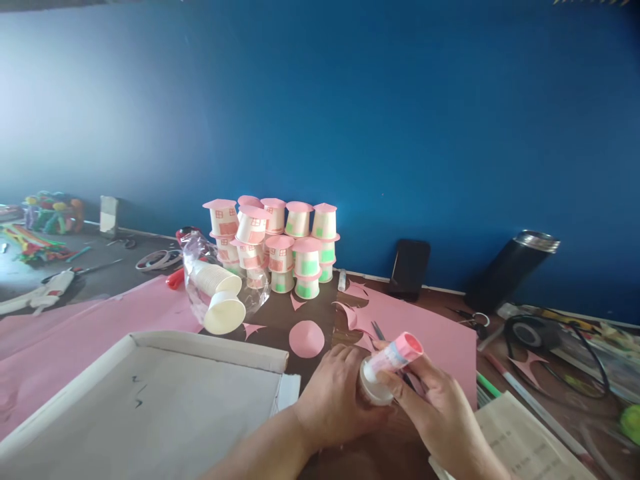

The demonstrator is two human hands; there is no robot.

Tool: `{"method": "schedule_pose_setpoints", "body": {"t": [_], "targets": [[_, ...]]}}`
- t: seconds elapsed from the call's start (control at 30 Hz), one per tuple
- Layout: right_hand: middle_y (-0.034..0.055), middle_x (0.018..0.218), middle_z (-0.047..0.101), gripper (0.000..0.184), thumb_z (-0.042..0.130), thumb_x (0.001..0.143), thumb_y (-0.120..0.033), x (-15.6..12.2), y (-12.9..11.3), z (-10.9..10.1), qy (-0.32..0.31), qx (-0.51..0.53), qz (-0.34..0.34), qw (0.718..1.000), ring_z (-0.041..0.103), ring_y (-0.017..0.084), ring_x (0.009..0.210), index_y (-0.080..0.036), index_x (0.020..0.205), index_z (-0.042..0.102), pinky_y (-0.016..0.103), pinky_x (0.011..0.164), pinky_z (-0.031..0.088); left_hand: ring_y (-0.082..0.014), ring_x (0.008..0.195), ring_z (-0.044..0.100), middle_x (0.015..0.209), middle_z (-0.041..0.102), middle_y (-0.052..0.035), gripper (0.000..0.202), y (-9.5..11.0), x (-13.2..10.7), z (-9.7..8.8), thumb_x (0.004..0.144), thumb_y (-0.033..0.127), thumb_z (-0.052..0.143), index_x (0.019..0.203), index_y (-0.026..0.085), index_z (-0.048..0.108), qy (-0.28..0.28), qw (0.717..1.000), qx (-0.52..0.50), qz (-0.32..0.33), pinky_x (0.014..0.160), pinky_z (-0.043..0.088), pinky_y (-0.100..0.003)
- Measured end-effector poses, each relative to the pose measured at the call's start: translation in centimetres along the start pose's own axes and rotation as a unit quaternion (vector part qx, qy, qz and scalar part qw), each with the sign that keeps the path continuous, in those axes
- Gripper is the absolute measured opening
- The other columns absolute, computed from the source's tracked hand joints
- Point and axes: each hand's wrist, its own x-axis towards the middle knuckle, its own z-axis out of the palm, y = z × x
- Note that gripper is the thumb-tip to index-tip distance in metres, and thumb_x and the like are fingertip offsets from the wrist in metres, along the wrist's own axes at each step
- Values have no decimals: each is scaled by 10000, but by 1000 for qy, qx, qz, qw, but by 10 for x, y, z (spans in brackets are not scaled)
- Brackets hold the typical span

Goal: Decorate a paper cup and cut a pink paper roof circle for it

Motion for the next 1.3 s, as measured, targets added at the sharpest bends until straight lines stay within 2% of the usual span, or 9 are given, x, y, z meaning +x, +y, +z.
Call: {"method": "schedule_pose_setpoints", "body": {"t": [0.1, 0.23, 0.47, 0.67, 0.77, 0.9, 0.97, 1.13, 1.3], "targets": [[25, 1105, 712, 360, 590, 852, -426, -1, -3, -1, 49, 42, 29, 997, 672, 231, 986, -270, 1177, 596, 282, 822, 546, -314, 969, 583, 1038, 660, -106, 613, -1, 0, -1, 589, 370, 786, 1131, 179, 571, -11, 1000, -15, -20, 875, 457, -480], [29, 1085, 717, 340, 603, 843, -439, 2, 0, 0, 83, 8, 24, 996, 660, 228, 1025, -267, 1136, 618, 277, 855, 532, -312, 988, 577, 1053, 661, -81, 663, -5, 0, 0, 551, 454, 818, 1118, 209, 578, -21, 999, -28, -22, 887, 449, -473], [28, 1108, 660, 272, 538, 904, -373, 4, 6, 4, 14, -35, -43, 998, 597, 233, 1087, -287, 1158, 582, 357, 948, 473, -322, 989, 583, 1049, 661, -105, 675, -7, 0, 4, 571, 519, 791, 1111, 178, 575, -19, 999, -14, -25, 887, 449, -493], [39, 984, 642, 178, 484, 930, -399, 0, -5, 2, -18, -63, -46, 997, 589, 250, 1009, -269, 1006, 579, 378, 893, 476, -319, 989, 597, 1061, 670, -94, 593, -2, 1, 1, 598, 439, 785, 1101, 196, 587, -28, 999, -18, -28, 892, 448, -490], [32, 993, 644, 186, 477, 931, -400, -2, -6, -1, -2, -72, -51, 996, 596, 243, 984, -277, 1037, 569, 354, 853, 492, -315, 964, 602, 1037, 674, -82, 572, -2, 0, 0, 590, 444, 784, 1076, 211, 593, -29, 999, -19, -35, 878, 456, -488], [24, 1059, 674, 259, 527, 898, -419, -3, -2, -3, 69, -45, -30, 996, 640, 235, 980, -284, 1116, 562, 306, 810, 514, -312, 949, 600, 1025, 670, -88, 577, -4, 0, 2, 546, 436, 806, 1027, 194, 596, -16, 999, -19, -44, 866, 467, -490], [18, 1074, 684, 276, 555, 883, -422, -2, 0, -1, 80, -39, -20, 996, 658, 231, 965, -288, 1123, 573, 306, 830, 515, -318, 968, 596, 1044, 667, -98, 614, -5, 0, 2, 544, 454, 808, 1052, 185, 591, -16, 999, -18, -41, 875, 465, -499], [35, 1152, 636, 263, 540, 904, -379, 2, 3, 6, 53, -64, -63, 995, 596, 247, 1085, -294, 1151, 576, 353, 910, 481, -330, 1008, 595, 1074, 665, -122, 682, -6, 0, 3, 603, 467, 770, 1177, 169, 552, -19, 1000, -5, -21, 908, 450, -519], [59, 1096, 611, 262, 491, 935, -360, 4, -3, 5, -3, -90, -78, 993, 557, 264, 1052, -296, 1180, 558, 397, 896, 474, -330, 995, 603, 1051, 672, -119, 610, -4, 1, 2, 598, 428, 769, 1118, 171, 580, -24, 999, -6, -30, 893, 461, -508]]}}
